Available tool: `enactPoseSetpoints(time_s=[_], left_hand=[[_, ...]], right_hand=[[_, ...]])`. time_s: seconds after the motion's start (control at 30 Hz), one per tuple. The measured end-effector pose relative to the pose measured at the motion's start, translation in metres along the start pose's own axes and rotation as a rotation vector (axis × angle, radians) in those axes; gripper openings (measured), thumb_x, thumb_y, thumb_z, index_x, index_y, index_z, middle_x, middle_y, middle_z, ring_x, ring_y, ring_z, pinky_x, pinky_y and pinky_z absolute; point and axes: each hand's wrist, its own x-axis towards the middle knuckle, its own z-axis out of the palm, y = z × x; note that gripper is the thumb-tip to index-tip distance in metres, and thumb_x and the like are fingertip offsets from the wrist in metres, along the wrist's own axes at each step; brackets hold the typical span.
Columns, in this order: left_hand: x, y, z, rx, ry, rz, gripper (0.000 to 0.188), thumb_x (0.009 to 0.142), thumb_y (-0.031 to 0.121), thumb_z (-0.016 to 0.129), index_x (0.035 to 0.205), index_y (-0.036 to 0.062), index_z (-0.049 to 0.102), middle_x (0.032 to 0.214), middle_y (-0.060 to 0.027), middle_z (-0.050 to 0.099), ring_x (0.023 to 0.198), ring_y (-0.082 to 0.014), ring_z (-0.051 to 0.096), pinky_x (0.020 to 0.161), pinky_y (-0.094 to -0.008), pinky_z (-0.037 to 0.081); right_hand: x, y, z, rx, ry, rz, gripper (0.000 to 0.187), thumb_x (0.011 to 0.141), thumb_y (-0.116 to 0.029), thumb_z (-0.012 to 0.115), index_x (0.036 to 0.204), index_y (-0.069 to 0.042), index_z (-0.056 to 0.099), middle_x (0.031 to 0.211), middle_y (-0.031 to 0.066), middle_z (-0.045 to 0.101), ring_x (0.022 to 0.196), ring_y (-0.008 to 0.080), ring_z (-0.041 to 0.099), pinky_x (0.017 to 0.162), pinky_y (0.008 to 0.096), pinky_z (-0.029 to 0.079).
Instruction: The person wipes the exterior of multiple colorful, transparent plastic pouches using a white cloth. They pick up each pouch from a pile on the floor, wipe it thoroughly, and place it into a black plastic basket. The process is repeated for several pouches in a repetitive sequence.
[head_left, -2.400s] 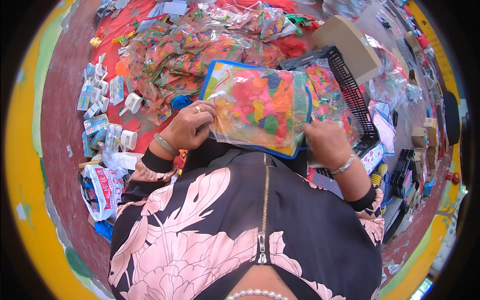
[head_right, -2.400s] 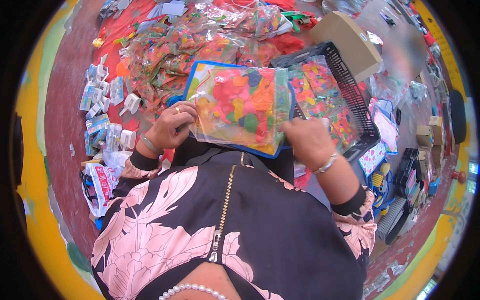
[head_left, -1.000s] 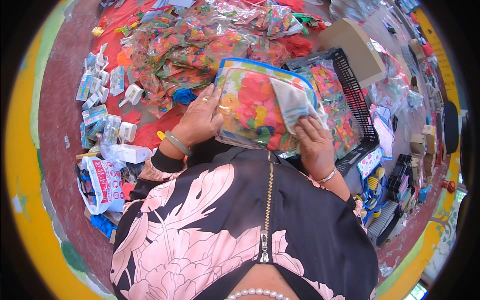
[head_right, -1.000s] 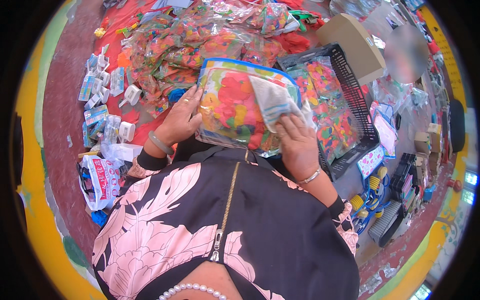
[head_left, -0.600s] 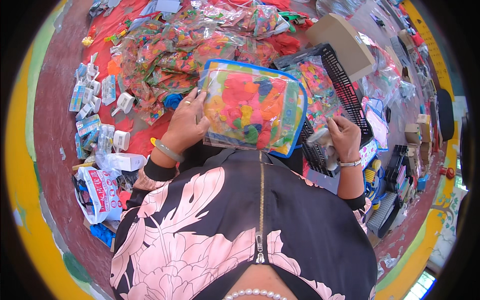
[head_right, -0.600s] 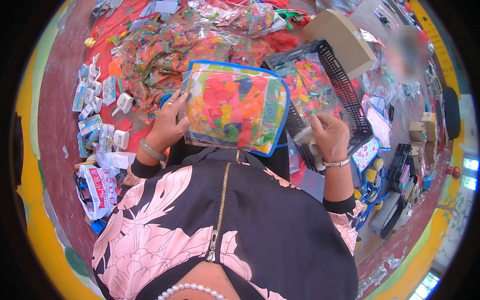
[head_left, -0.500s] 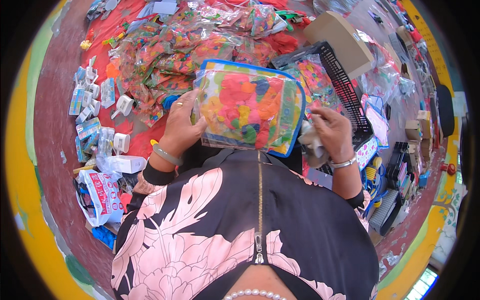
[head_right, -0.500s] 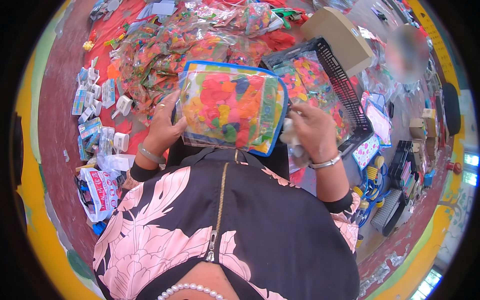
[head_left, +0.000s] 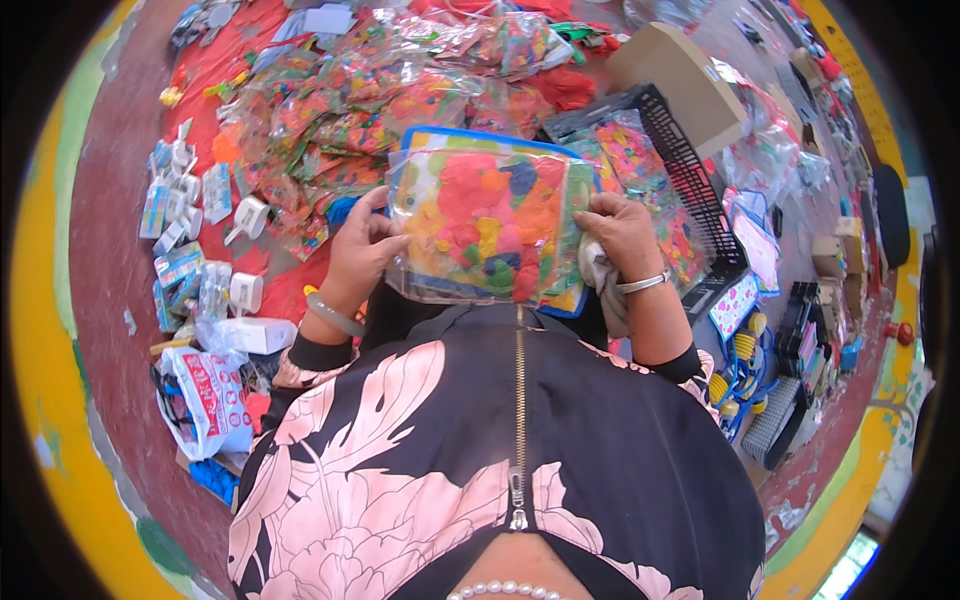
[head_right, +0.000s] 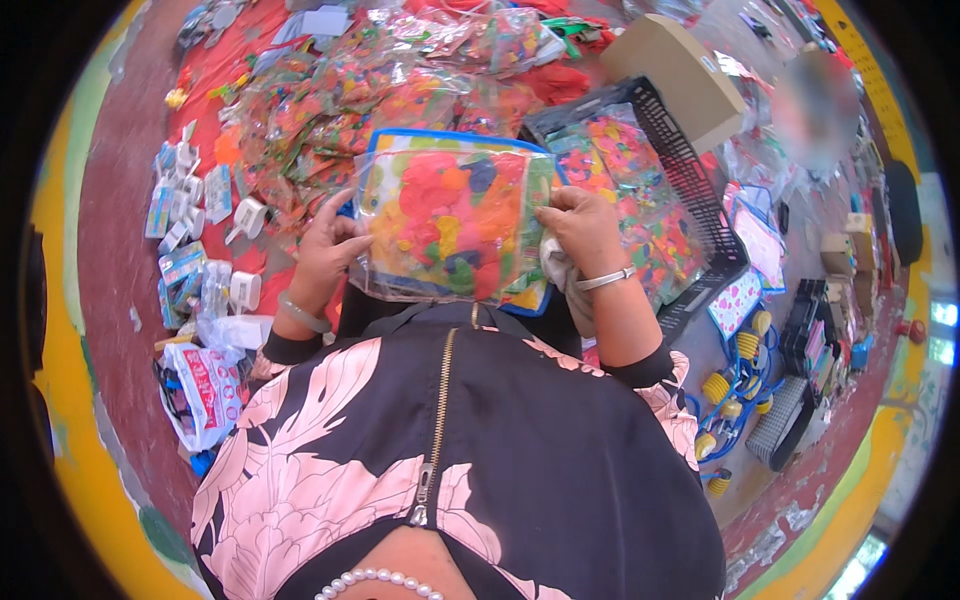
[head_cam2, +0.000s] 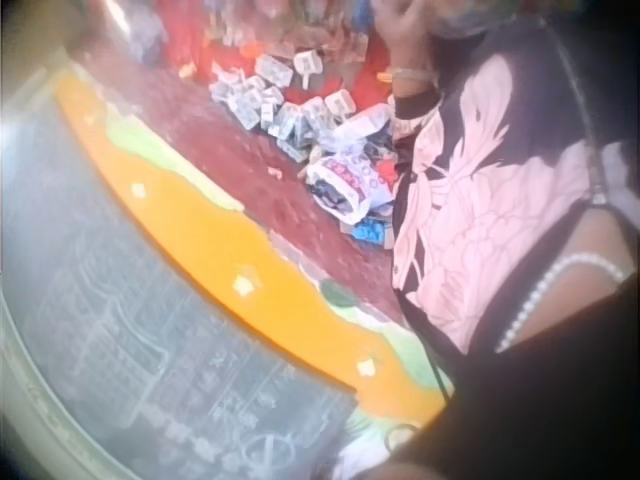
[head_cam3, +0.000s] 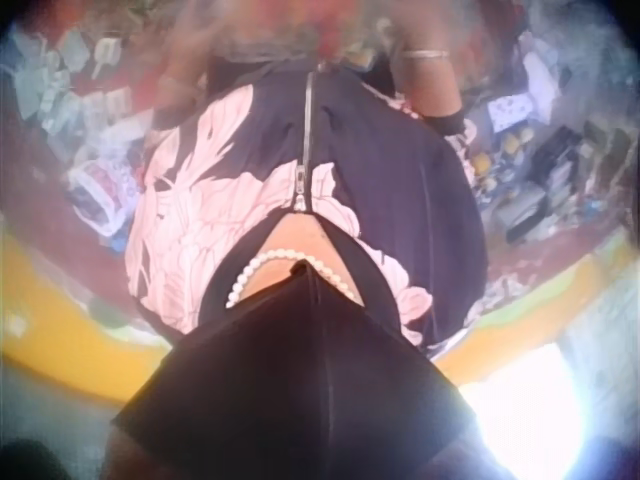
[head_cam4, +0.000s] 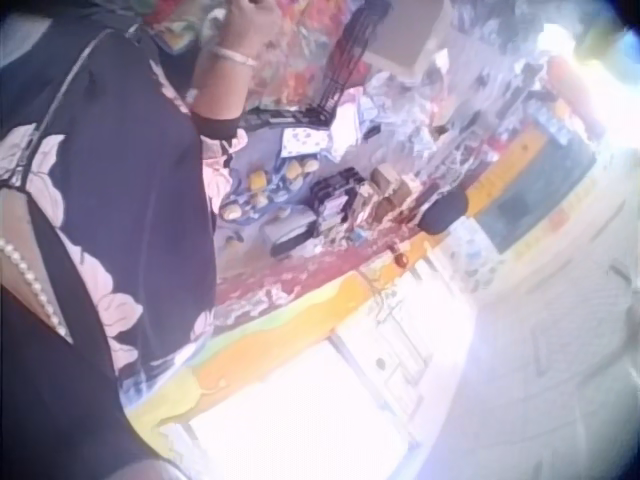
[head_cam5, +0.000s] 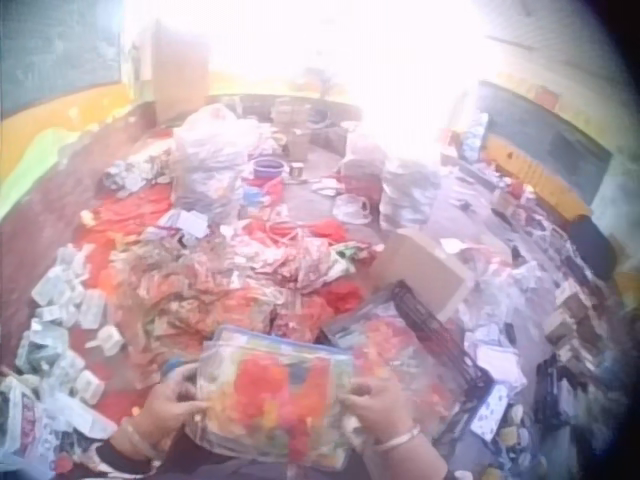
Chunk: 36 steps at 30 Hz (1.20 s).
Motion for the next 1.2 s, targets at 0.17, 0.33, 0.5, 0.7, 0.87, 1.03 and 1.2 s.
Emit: enactPoseSetpoints(time_s=[0.17,0.33,0.5,0.7,0.87,1.03,1.2], left_hand=[[-0.007,0.034,0.0,-0.069,-0.017,-0.047,0.047,0.082,-0.002,0.058,0.126,0.0003,0.042,0.079,-0.0028,0.058,0.07,-0.008,0.056,0.057,-0.0181,0.043],[0.0,0.058,0.02,-0.242,-0.053,0.06,0.038,0.085,-0.004,0.053,0.122,0.0016,0.047,0.082,-0.0025,0.056,0.063,-0.0059,0.052,0.051,-0.0156,0.038],[0.03,0.082,0.051,-0.136,-0.201,0.013,0.031,0.087,0.0,0.052,0.118,0.0018,0.051,0.082,-0.002,0.054,0.063,-0.0055,0.05,0.05,-0.0169,0.035],[0.064,0.072,0.082,0.087,-0.283,0.066,0.028,0.088,0.005,0.053,0.116,0.0011,0.054,0.082,-0.0034,0.057,0.067,-0.0077,0.056,0.054,-0.0191,0.041],[0.065,0.027,0.07,0.381,-0.279,0.115,0.024,0.089,0.003,0.052,0.111,-0.0009,0.057,0.08,-0.0017,0.057,0.067,-0.0062,0.053,0.058,-0.0189,0.041],[0.06,0.019,0.069,0.408,-0.242,0.202,0.021,0.088,0.001,0.053,0.108,-0.0008,0.059,0.081,-0.0031,0.059,0.066,-0.0075,0.054,0.061,-0.0208,0.045],[0.057,0.015,0.072,0.413,-0.189,0.223,0.019,0.088,0.001,0.053,0.106,-0.001,0.061,0.081,-0.0028,0.059,0.067,-0.0071,0.054,0.061,-0.0204,0.045]], right_hand=[[-0.016,0.004,-0.011,0.293,-0.022,-0.146,0.011,0.082,-0.003,0.062,0.092,0.002,0.062,0.084,0.0003,0.061,0.077,0.0067,0.053,0.068,0.0228,0.043],[-0.041,0.0,-0.032,0.472,0.102,-0.269,0.005,0.084,-0.001,0.06,0.089,-0.001,0.06,0.081,-0.0027,0.057,0.077,0.0048,0.049,0.069,0.0215,0.041],[-0.054,-0.039,-0.091,0.348,0.207,-0.36,0.004,0.084,-0.001,0.06,0.088,-0.001,0.06,0.08,-0.0032,0.058,0.075,0.0042,0.05,0.068,0.0207,0.042],[-0.043,-0.031,-0.189,0.143,0.342,-0.318,0.01,0.084,-0.006,0.063,0.091,0.001,0.062,0.077,-0.0032,0.057,0.07,0.0034,0.05,0.061,0.0194,0.041],[-0.025,0.021,-0.24,-0.136,0.363,-0.199,0.012,0.083,-0.01,0.062,0.085,0.001,0.062,0.072,-0.0026,0.056,0.065,0.0051,0.047,0.058,0.0224,0.04],[0.017,0.102,-0.257,-0.422,0.461,-0.075,0.017,0.077,-0.016,0.064,0.077,0.0,0.06,0.065,0.0035,0.055,0.061,0.0113,0.048,0.058,0.0287,0.042],[0.06,0.142,-0.246,-0.472,0.417,0.001,0.021,0.076,-0.02,0.065,0.08,0.0,0.061,0.069,0.009,0.061,0.064,0.0168,0.057,0.06,0.032,0.046]])
